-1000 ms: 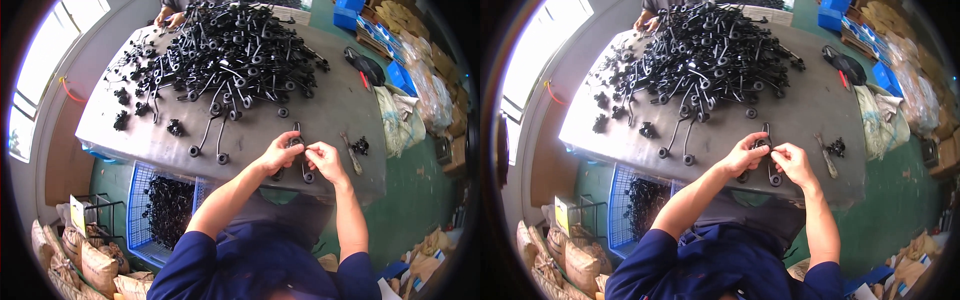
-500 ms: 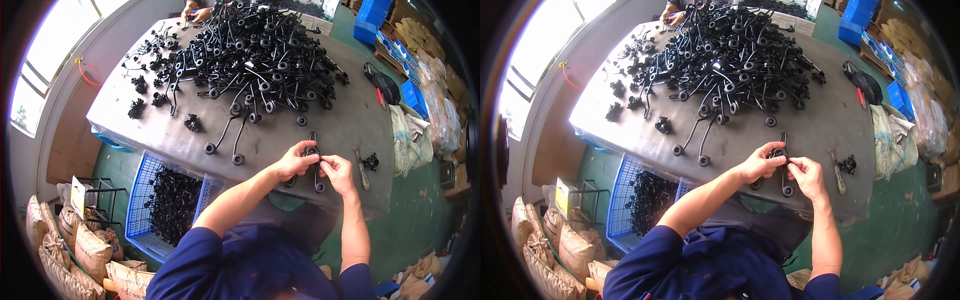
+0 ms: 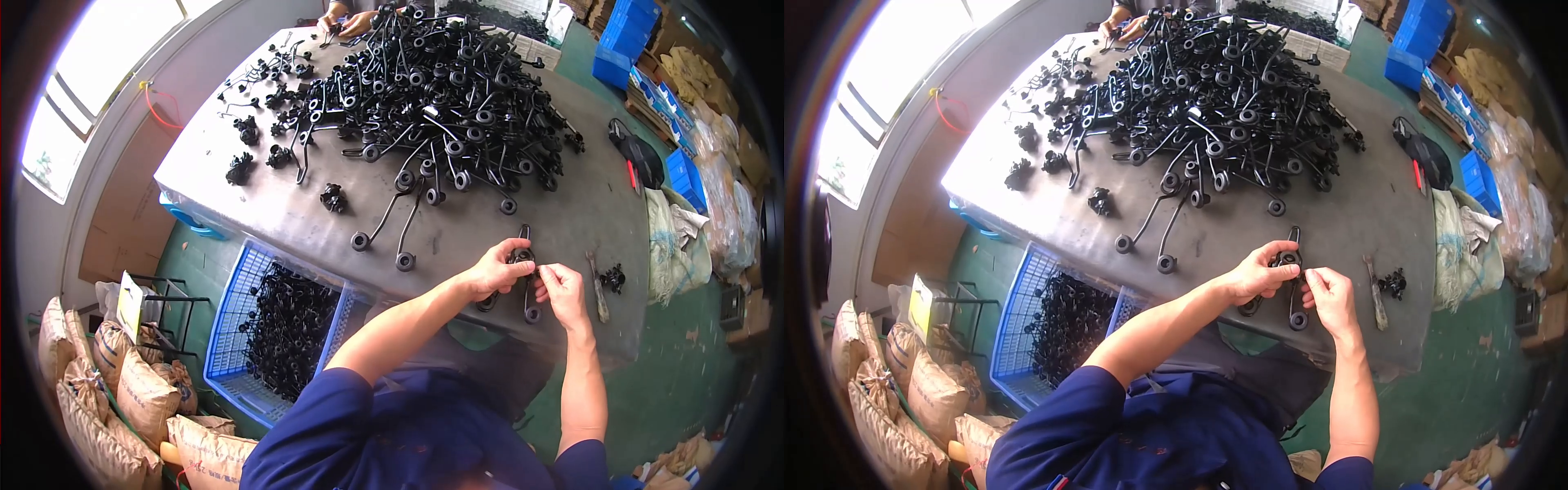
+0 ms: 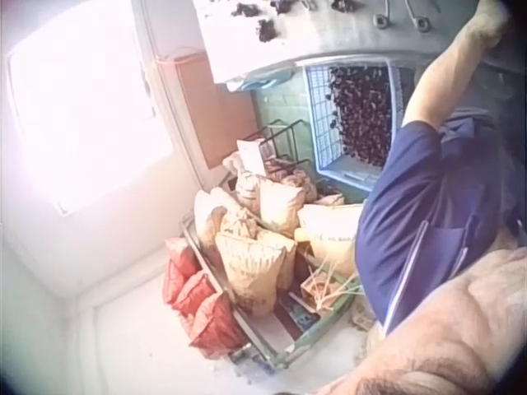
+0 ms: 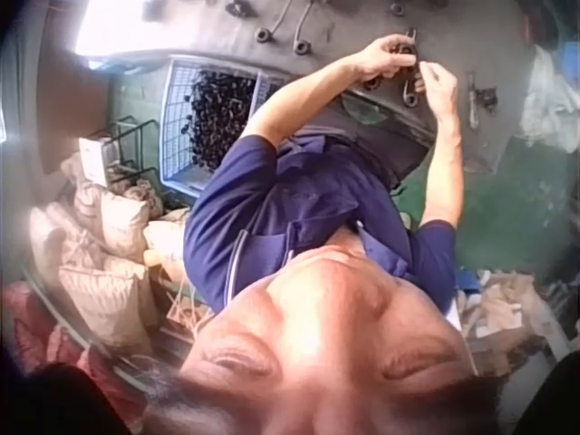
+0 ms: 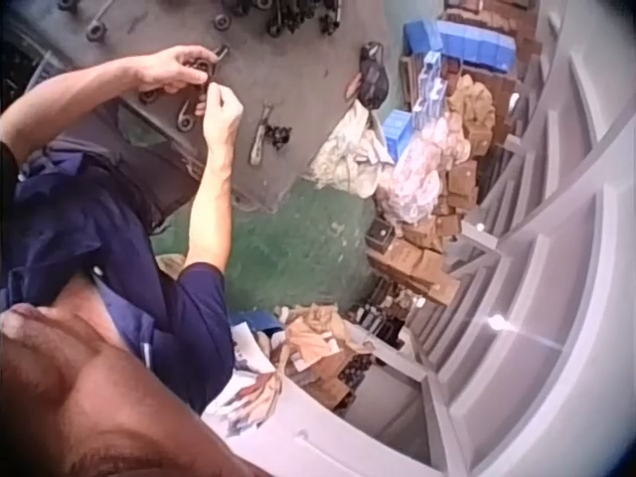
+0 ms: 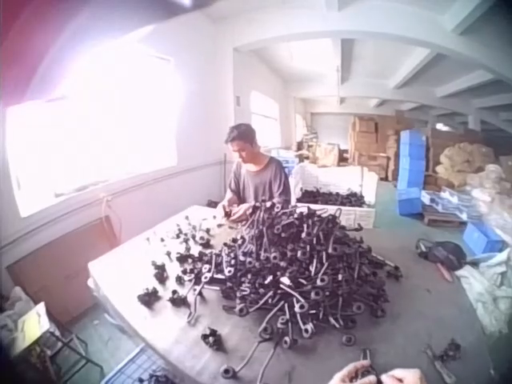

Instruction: Assembling small black mechanical components with nuts and bolts at a workbench.

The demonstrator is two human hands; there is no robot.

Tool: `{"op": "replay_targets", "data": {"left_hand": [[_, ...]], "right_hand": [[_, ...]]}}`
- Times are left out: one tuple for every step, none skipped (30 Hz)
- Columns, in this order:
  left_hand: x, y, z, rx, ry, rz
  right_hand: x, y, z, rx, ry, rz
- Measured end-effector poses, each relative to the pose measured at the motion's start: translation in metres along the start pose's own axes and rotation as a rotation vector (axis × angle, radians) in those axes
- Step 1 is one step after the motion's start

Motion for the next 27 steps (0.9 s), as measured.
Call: {"op": "replay_targets", "data": {"left_hand": [[0.001, -0.001, -0.001, -0.001, -0.001, 0.005], [0.001, -0.001, -0.001, -0.001, -0.001, 0.006], [0.001, -0.001, 0.0, 0.003, -0.005, -0.001], [0.002, -0.001, 0.0, 0.008, -0.01, -0.007], [0.002, -0.002, -0.001, 0.008, -0.007, -0.007], [0.002, -0.002, -0.001, 0.005, -0.007, -0.009], [0.002, -0.003, -0.002, 0.002, -0.008, -0.011], [0.002, -0.003, -0.001, 0.002, -0.007, -0.011], [0.003, -0.003, 0.0, 0.0, -0.007, -0.001], [0.004, -0.003, 0.001, -0.001, -0.007, 0.008], [0.003, -0.002, 0.0, -0.001, -0.003, 0.008], [0.002, -0.002, -0.001, 0.009, -0.003, 0.001], [0.001, -0.002, -0.002, 0.019, -0.002, -0.006], [0.001, -0.002, -0.002, 0.019, -0.003, -0.004], [0.001, -0.002, -0.002, 0.023, -0.004, -0.006], [0.002, -0.003, -0.001, 0.026, -0.005, -0.007], [0.001, -0.002, -0.001, 0.027, -0.005, -0.007], [0.001, -0.002, -0.001, 0.021, 0.005, -0.008], [0.001, -0.002, -0.002, 0.015, 0.015, -0.009], [0.002, -0.003, -0.001, 0.016, 0.018, -0.008], [0.002, -0.003, -0.001, 0.019, 0.015, -0.002], [0.002, -0.003, -0.001, 0.023, 0.012, 0.003], [0.003, -0.003, 0.0, 0.024, 0.011, 0.004], [0.004, -0.003, 0.001, 0.017, -0.004, 0.007], [0.004, -0.003, 0.003, 0.011, -0.02, 0.01], [0.004, -0.004, 0.001, 0.011, -0.017, 0.01], [0.004, -0.005, 0.0, 0.011, -0.018, 0.012]], "right_hand": [[0.0, 0.001, 0.0, 0.072, 0.008, 0.03], [0.0, 0.004, 0.0, 0.072, 0.009, 0.03], [0.0, 0.002, -0.001, 0.082, -0.002, -0.103], [-0.002, -0.002, -0.001, 0.092, -0.012, -0.235], [-0.002, 0.0, 0.0, 0.093, -0.016, -0.235], [-0.003, -0.002, 0.002, 0.071, -0.015, -0.302], [-0.004, -0.004, 0.003, 0.049, -0.014, -0.369], [-0.004, -0.003, 0.002, 0.048, -0.015, -0.369], [-0.003, 0.001, -0.001, 0.098, -0.015, -0.345], [-0.002, 0.003, -0.003, 0.147, -0.015, -0.322], [-0.002, 0.0, -0.004, 0.148, -0.018, -0.321], [0.001, 0.002, -0.005, 0.135, -0.017, -0.204], [0.002, 0.006, -0.005, 0.122, -0.017, -0.086], [0.002, 0.005, -0.005, 0.121, -0.016, -0.087], [0.002, 0.007, -0.004, 0.163, -0.01, -0.041], [0.002, 0.009, -0.004, 0.206, -0.004, 0.005], [0.002, 0.01, -0.004, 0.206, -0.005, 0.004], [0.003, 0.009, -0.003, 0.207, -0.018, -0.003], [0.003, 0.009, -0.003, 0.208, -0.031, -0.009], [0.003, 0.01, -0.004, 0.208, -0.034, -0.01], [0.003, 0.01, -0.006, 0.197, -0.035, -0.029], [0.003, 0.01, -0.007, 0.186, -0.036, -0.048], [0.003, 0.015, -0.008, 0.186, -0.035, -0.049], [0.002, 0.009, -0.008, 0.103, -0.052, -0.241], [-0.001, 0.001, -0.007, 0.018, -0.069, -0.432], [-0.002, -0.001, -0.003, 0.019, -0.072, -0.432], [-0.002, 0.0, -0.001, 0.063, -0.041, -0.386]]}}
Point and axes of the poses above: each hand's wrist, its own x-axis towards the middle knuckle, its own z-axis out of the palm, y = z × x, the point moved 7 cm from there along x, towards the middle knuckle, and after that the axes turned 15 degrees about x, right-handed, at the moved point
